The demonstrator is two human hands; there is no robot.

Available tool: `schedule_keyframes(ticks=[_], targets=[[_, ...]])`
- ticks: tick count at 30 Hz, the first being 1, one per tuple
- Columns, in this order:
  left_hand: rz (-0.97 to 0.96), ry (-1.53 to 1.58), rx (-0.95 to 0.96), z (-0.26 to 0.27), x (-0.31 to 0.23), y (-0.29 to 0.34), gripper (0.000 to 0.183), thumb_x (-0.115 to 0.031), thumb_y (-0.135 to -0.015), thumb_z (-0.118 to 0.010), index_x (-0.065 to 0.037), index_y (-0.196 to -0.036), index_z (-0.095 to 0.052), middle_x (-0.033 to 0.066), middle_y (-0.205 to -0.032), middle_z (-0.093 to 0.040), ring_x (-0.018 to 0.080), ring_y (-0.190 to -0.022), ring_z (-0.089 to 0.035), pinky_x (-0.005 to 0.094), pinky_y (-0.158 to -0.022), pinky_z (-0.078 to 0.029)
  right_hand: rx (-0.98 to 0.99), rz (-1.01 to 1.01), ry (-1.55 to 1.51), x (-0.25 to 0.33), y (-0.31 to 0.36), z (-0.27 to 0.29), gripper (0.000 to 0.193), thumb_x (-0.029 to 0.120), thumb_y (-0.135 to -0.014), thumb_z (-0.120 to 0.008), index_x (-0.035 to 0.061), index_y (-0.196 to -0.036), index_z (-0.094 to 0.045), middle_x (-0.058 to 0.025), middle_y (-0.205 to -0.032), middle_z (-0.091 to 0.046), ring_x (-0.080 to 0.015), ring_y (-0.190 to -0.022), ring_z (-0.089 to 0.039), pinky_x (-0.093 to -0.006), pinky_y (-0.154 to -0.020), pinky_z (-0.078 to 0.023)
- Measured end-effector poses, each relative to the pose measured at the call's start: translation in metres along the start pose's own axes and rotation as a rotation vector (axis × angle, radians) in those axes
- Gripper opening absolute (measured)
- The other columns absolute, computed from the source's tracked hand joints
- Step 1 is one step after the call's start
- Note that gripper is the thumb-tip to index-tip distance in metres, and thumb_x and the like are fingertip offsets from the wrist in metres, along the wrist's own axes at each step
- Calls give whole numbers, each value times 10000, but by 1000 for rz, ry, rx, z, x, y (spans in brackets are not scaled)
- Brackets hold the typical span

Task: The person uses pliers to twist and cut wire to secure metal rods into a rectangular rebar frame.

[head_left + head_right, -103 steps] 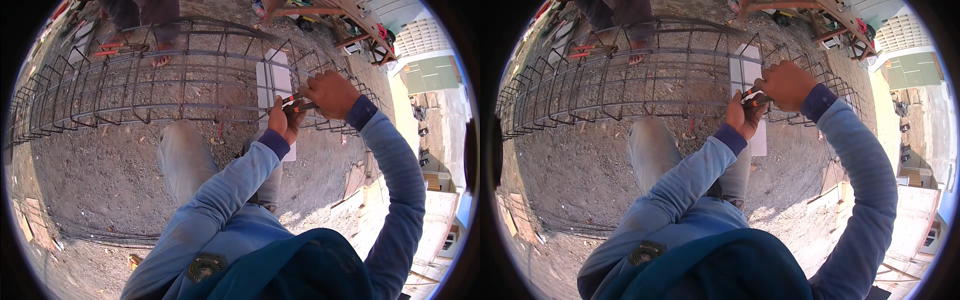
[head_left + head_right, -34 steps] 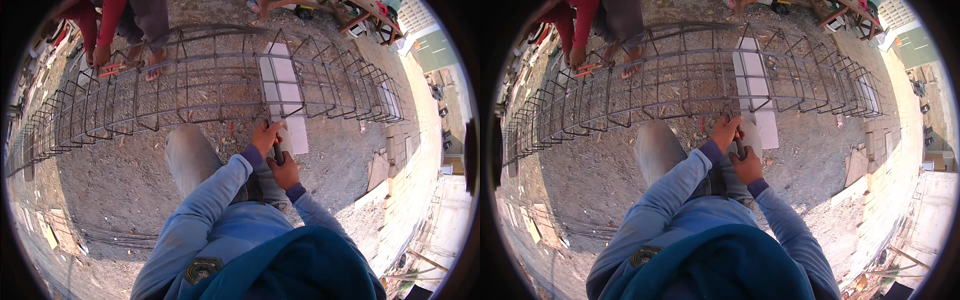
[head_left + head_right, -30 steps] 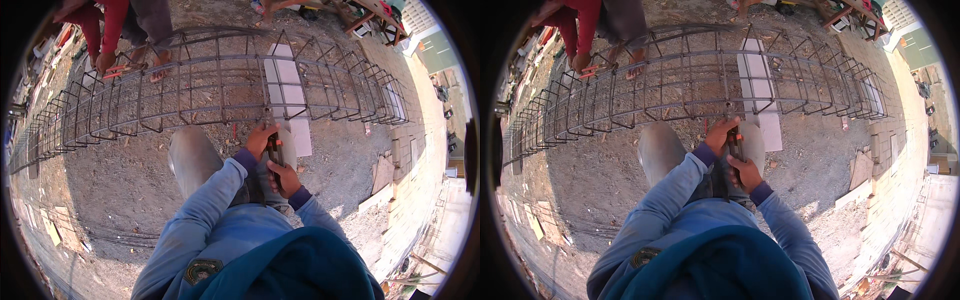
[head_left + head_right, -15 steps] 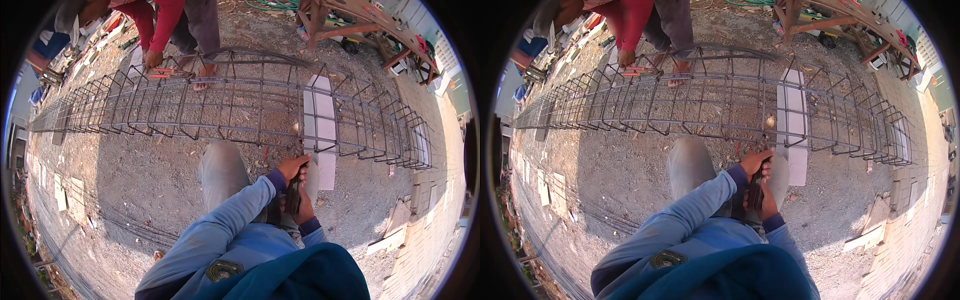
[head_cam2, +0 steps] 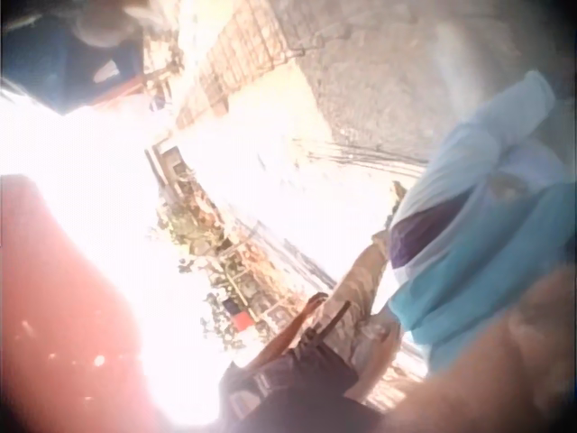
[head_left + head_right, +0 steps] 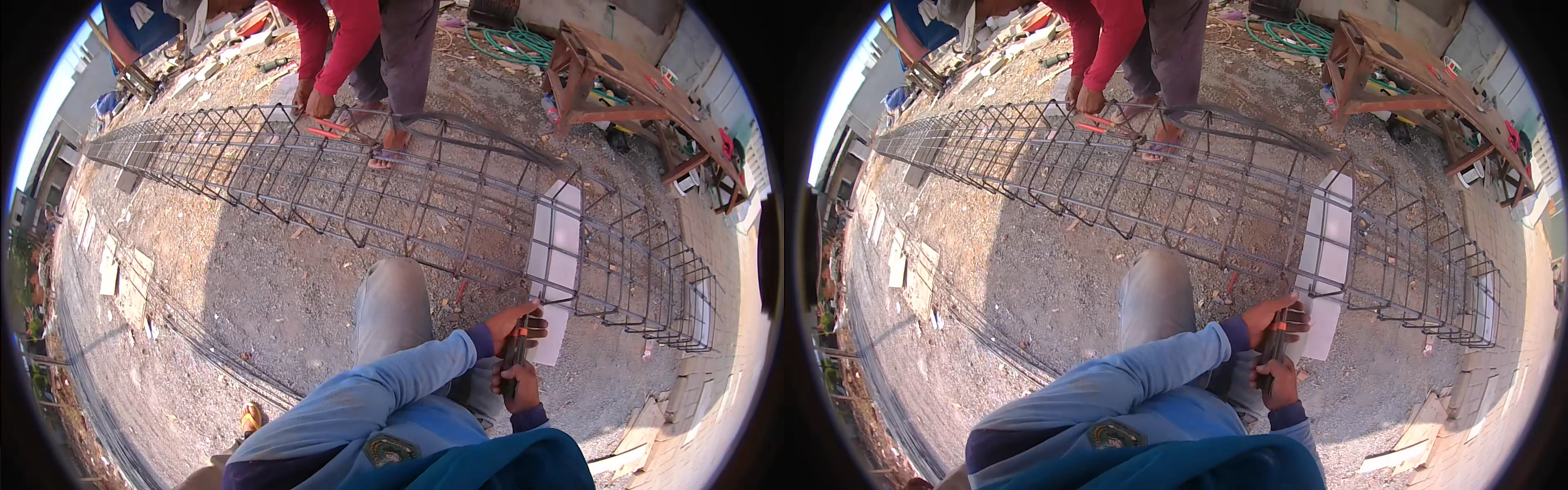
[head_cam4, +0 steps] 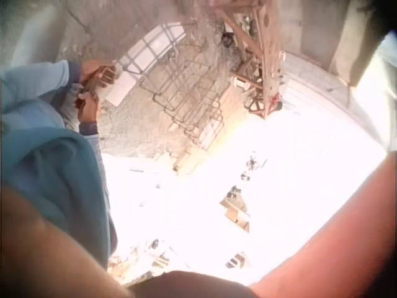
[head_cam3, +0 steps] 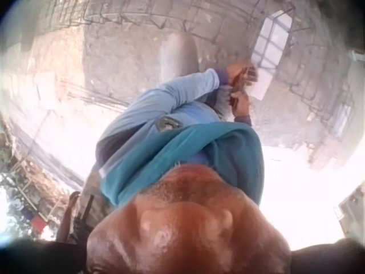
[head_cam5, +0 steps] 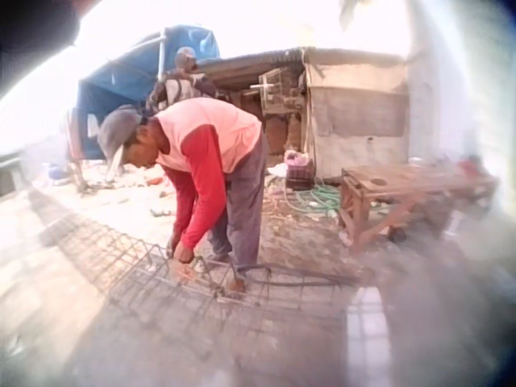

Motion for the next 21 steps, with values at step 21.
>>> schedule_keyframes(ticks=[21], targets=[[179,-158,101,3,-10,2,372,-426,-882,-603,-84,-797,-485,-26,-555,-396,115,-417,-402,321,-390,-388,50,-424,-388,-28,-12,-63,204,249,-817,-615,153,-722,-462,58,-564,-364,-98,-458,-350,-264,-446,-305]])
Point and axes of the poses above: each hand's wrist, its own y-axis away from the middle knuckle, its own z-axis out of the back of the hand, x = y × z, the point moved 7 cm from there along -y, towards the middle knuckle
